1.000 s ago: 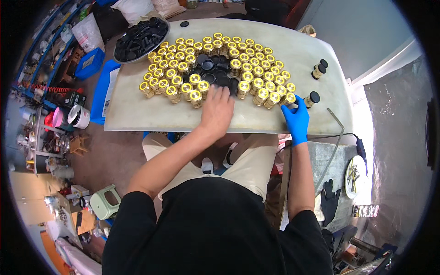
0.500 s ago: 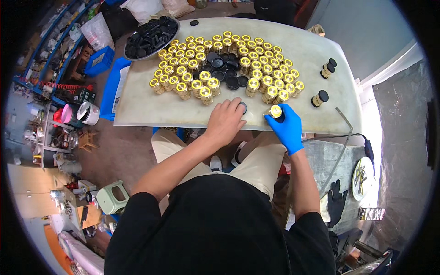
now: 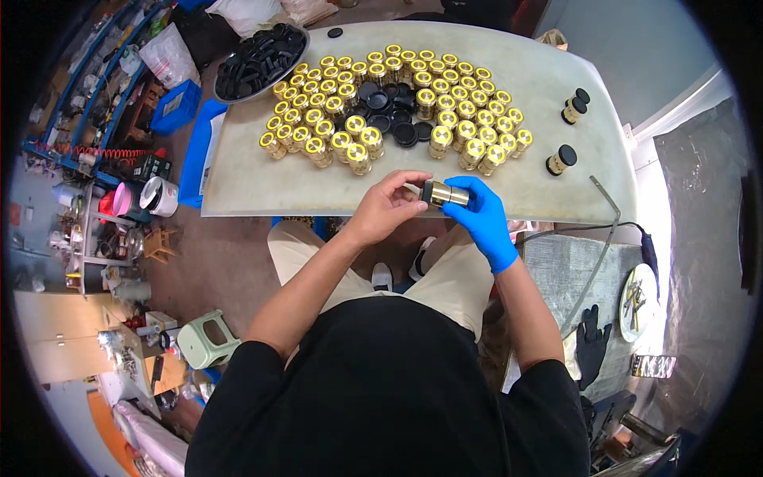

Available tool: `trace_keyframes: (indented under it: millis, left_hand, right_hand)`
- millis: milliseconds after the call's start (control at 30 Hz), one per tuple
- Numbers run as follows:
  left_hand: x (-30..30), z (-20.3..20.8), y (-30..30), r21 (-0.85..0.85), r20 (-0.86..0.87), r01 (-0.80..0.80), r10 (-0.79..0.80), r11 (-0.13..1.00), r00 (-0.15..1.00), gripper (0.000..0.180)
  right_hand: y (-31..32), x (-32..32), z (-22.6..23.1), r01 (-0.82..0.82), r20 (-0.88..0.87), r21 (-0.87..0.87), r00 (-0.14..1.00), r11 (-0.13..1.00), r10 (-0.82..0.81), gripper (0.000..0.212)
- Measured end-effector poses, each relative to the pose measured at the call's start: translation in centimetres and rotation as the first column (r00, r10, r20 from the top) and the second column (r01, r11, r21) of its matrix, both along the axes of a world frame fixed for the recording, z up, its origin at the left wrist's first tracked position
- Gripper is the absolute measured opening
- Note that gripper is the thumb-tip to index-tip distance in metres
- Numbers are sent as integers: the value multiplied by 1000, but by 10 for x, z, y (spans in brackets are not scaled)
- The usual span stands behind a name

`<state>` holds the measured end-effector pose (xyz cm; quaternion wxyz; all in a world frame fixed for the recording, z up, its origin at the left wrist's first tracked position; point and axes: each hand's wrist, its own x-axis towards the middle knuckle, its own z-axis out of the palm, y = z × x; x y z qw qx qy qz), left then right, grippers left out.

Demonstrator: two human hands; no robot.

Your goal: The person assembles small cylindrical metal containers by manually pressing plastic caps onto them, wearing a blue glove.

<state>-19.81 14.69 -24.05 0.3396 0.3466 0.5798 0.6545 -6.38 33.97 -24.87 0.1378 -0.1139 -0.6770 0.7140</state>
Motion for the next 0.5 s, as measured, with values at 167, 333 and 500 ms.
trace_keyframes:
  millis: [167, 333, 500]
  left_hand:
    - [-3, -4, -2, 6, -6, -32, 32, 999, 999, 47]
    - [-2, -4, -6, -19, -35, -78, 78, 997, 996, 44]
    - [3, 15, -17, -99, -443, -152, 94, 983, 892, 46]
  right_hand:
    - [-4, -5, -5, -19, -21, -5, 1000, 1000, 18, 43]
    - [1, -3, -14, 0, -40, 138, 999, 990, 5, 42]
    - [14, 4, -19, 177, -80, 333, 984, 926, -160, 39]
